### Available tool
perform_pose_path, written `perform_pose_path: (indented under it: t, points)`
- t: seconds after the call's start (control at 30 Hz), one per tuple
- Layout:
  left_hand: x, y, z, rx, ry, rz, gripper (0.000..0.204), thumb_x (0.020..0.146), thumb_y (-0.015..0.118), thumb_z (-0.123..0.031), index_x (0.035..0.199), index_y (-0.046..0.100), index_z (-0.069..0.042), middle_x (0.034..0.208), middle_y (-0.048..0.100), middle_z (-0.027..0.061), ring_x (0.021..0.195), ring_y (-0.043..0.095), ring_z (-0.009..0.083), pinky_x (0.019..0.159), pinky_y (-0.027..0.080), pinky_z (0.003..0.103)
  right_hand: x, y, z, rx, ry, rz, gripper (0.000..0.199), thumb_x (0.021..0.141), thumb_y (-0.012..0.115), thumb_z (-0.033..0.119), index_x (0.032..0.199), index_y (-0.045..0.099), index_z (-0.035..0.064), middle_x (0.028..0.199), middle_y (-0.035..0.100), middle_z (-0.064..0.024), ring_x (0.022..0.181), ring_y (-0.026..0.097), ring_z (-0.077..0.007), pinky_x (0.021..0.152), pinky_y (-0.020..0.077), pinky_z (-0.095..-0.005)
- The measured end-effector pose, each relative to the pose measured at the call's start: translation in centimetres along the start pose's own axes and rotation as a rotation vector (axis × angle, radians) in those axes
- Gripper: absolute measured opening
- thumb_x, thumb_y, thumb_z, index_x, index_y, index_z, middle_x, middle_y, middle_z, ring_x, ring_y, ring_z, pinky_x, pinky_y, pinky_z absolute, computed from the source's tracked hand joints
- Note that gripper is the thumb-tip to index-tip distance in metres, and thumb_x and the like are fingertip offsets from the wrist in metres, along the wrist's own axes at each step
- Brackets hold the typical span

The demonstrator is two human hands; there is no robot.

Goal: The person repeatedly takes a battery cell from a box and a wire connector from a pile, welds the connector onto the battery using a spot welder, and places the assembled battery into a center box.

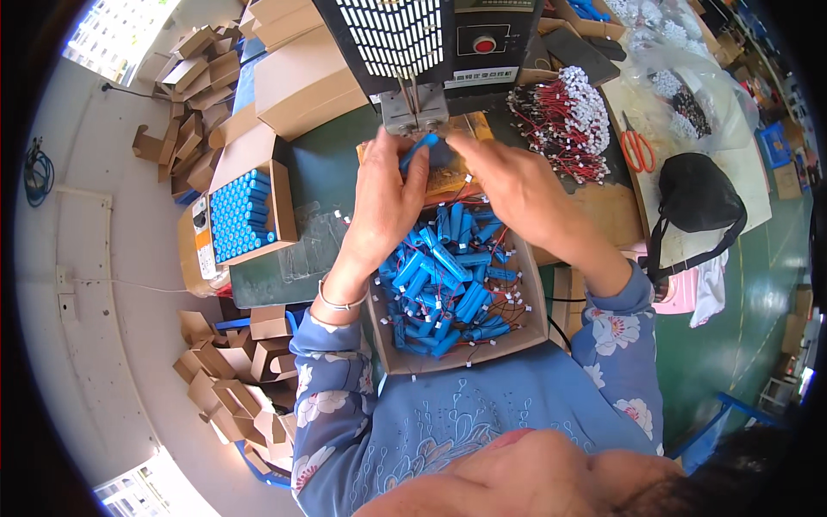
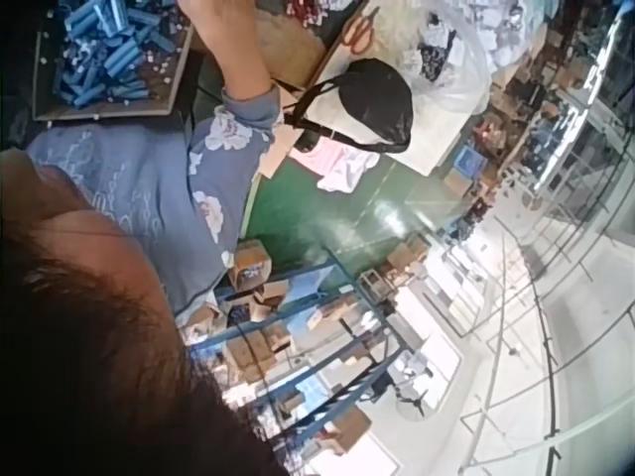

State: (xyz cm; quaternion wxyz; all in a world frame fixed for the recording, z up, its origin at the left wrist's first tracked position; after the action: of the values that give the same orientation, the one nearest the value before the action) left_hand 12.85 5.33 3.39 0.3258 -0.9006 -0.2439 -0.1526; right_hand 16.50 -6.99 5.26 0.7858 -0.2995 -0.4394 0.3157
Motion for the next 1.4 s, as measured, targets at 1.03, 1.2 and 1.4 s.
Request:
perform_pose_path:
  t: [1.03, 1.2, 1.4]
  points:
    - [0.5, 1.4, 1.4, 0.017, 0.026, 0.080, 0.017, 0.087, 0.062, -0.008, 0.102, 0.063, 0.000, 0.084, 0.060, 0.0080, 0.072, 0.057, 0.0126, 0.063, 0.045, 0.026, -1.5, 3.4, -3.5, 1.270, 0.418, 0.246, 0.024, 0.098, 0.043, 0.016, 0.113, 0.056, 0.0031, 0.071, 0.062, -0.0071, 0.049, 0.056, -0.0083, 0.044, 0.0416, -0.0201]
    - [0.2, 0.6, 1.1, 0.140, 0.019, 0.033, 0.015, 0.082, 0.067, -0.009, 0.094, 0.066, -0.001, 0.072, 0.057, 0.0078, 0.059, 0.051, 0.0150, 0.056, 0.043, 0.028, -0.8, 0.3, -3.0, 0.683, 0.325, 0.018, 0.012, 0.091, 0.052, 0.008, 0.088, 0.044, 0.0008, 0.056, 0.058, -0.0070, 0.048, 0.058, -0.0151, 0.046, 0.0435, -0.0291]
    - [0.8, 0.7, 0.4, 0.159, 0.037, 0.003, 0.015, 0.079, 0.069, -0.015, 0.083, 0.067, -0.001, 0.064, 0.059, 0.0151, 0.059, 0.055, 0.0295, 0.057, 0.043, 0.036, -0.1, 0.7, -4.2, 0.507, 0.307, -0.039, 0.020, 0.084, 0.063, 0.018, 0.074, 0.057, 0.0012, 0.055, 0.053, -0.0155, 0.049, 0.057, -0.0291, 0.048, 0.0424, -0.0348]
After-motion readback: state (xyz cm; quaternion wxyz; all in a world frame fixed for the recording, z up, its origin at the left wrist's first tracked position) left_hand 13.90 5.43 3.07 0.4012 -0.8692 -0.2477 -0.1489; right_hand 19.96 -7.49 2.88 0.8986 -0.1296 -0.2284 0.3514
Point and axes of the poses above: each hand's wrist, its own x-axis towards the middle knuckle, its own y-axis out of the palm, z = x × y, the point moved 10 cm from there along x, towards the middle knuckle
